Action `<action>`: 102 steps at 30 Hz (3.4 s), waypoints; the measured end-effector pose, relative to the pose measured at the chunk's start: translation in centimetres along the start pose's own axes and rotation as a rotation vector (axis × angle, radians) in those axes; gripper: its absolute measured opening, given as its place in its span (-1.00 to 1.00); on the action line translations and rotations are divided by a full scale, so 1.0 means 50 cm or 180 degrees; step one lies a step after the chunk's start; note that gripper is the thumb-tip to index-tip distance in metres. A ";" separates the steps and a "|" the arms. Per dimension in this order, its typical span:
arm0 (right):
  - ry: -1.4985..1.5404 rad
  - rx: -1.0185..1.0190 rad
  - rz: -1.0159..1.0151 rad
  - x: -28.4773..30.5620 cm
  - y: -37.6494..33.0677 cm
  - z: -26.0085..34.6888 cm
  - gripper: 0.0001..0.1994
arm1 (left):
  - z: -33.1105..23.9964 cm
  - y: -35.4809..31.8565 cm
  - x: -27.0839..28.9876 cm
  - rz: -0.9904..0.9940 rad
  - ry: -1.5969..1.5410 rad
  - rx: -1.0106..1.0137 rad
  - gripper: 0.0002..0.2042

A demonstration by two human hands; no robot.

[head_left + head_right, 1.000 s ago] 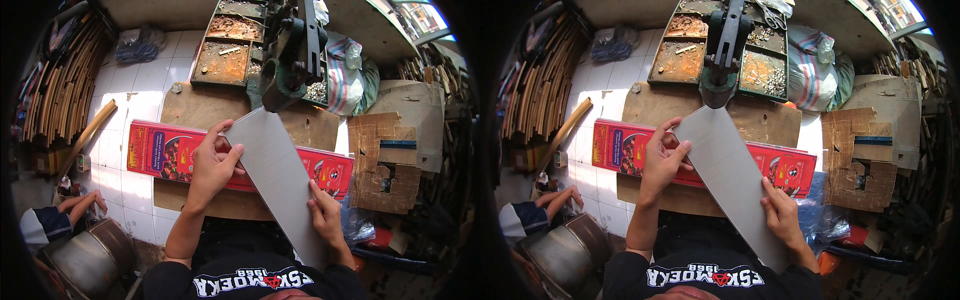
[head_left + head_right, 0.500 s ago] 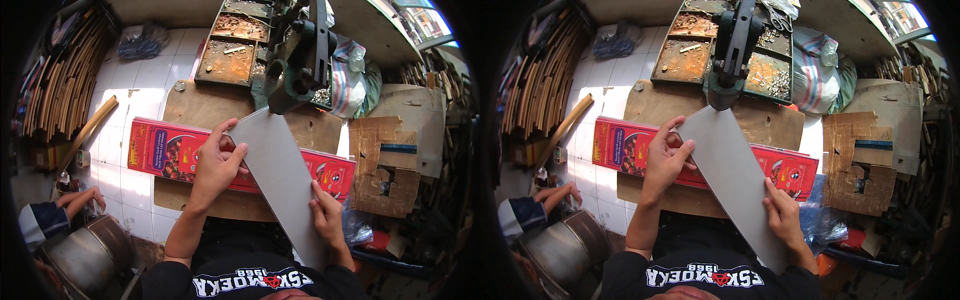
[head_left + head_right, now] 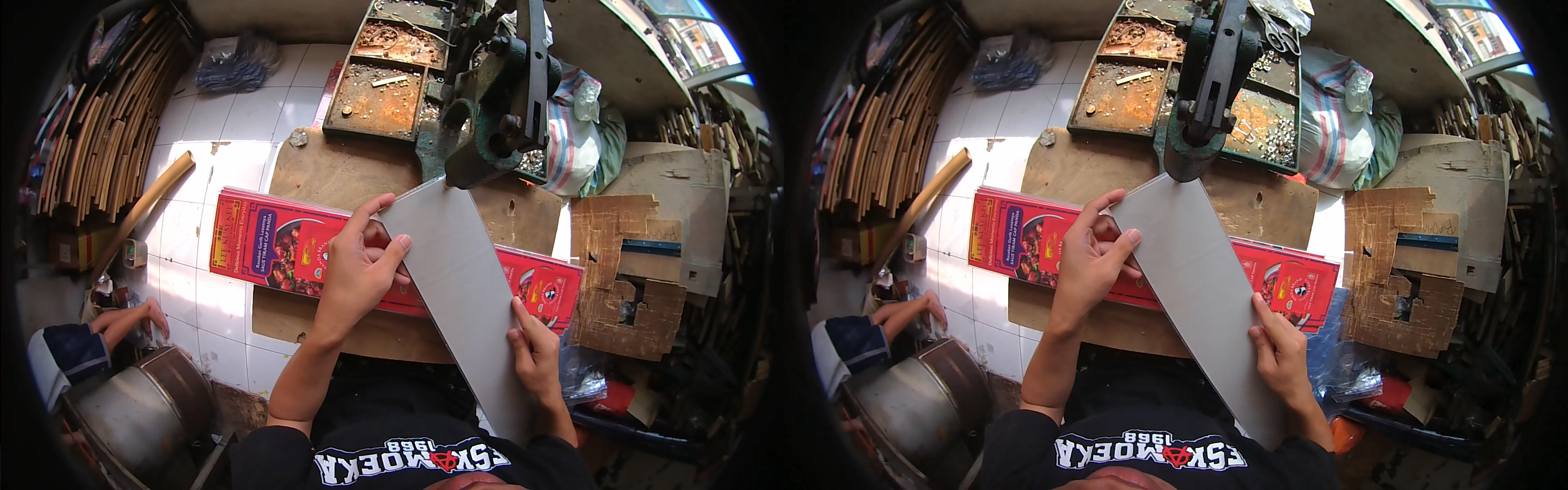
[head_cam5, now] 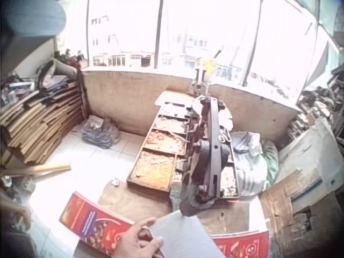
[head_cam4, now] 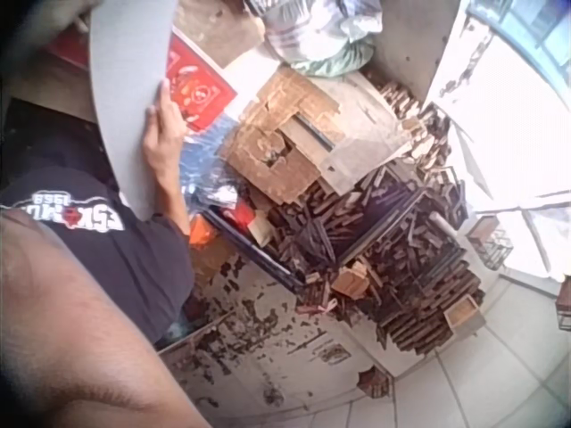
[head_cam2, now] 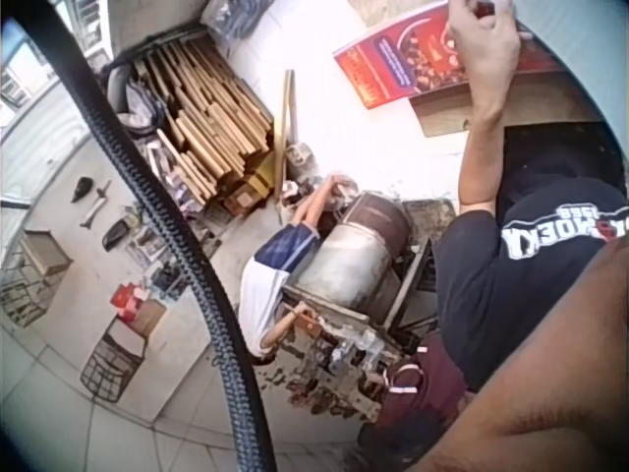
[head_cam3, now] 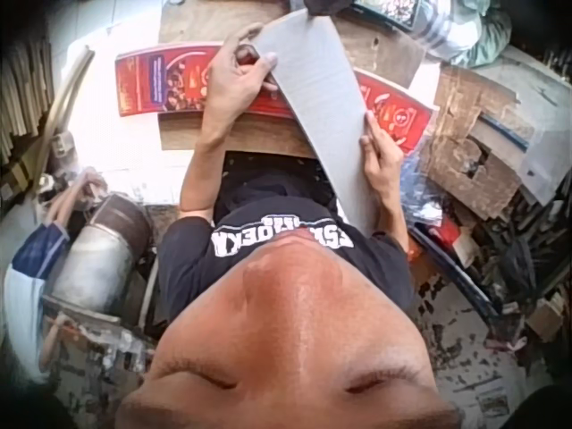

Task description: The person picks up a stack of cardboard box flats, aligns them against a wooden block on a table, and uses a manual press tool to attach a small white component to each one before setting them aside.

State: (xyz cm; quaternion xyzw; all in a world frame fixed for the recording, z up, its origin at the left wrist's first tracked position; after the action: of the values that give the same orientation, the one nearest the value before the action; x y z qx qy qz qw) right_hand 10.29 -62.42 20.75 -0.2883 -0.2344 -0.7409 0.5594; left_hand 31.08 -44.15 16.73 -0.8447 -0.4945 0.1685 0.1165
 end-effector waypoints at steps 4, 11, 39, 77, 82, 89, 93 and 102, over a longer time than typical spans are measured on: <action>0.0019 -0.0003 0.0000 0.000 -0.001 0.002 -0.54 | -0.001 -0.001 -0.001 -0.0003 -0.0003 0.0007 -0.49; 0.0064 -0.0003 -0.0028 -0.002 -0.003 0.003 -0.54 | -0.004 -0.003 -0.001 -0.0020 -0.0035 -0.0033 -0.48; 0.0121 -0.0127 0.0017 -0.006 -0.007 -0.007 -0.54 | 0.001 -0.002 0.002 -0.0060 -0.0053 -0.0148 -0.50; 0.0044 0.0009 -0.0101 -0.001 -0.003 -0.003 -0.54 | 0.000 -0.001 -0.003 0.0028 -0.0111 -0.0039 -0.44; 0.0034 0.0041 -0.0093 -0.003 0.000 0.003 -0.54 | 0.000 -0.001 -0.002 -0.0013 -0.0048 -0.0051 -0.45; 0.0062 0.0035 -0.0105 -0.003 -0.002 0.000 -0.55 | -0.002 -0.001 -0.002 -0.0014 -0.0090 -0.0073 -0.45; 0.0038 -0.0019 -0.0055 -0.002 -0.005 -0.003 -0.55 | -0.004 -0.001 -0.006 0.0012 -0.0103 -0.0077 -0.45; 0.0100 0.0048 -0.0082 -0.004 -0.002 -0.004 -0.54 | -0.001 0.000 -0.003 -0.0029 -0.0066 -0.0052 -0.45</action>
State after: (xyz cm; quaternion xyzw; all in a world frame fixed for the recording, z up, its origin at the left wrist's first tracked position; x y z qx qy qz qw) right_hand 10.23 -62.39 20.45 -0.2694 -0.2349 -0.7507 0.5556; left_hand 31.03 -44.28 16.82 -0.8416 -0.5008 0.1727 0.1053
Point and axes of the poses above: each hand's wrist, its own y-axis towards the middle knuckle, its own x-axis out of the back of the hand, z = x × y, the point moved 9 cm from there along y, towards the middle knuckle, and after that the axes turned 6 degrees about x, right-handed, at the moved point
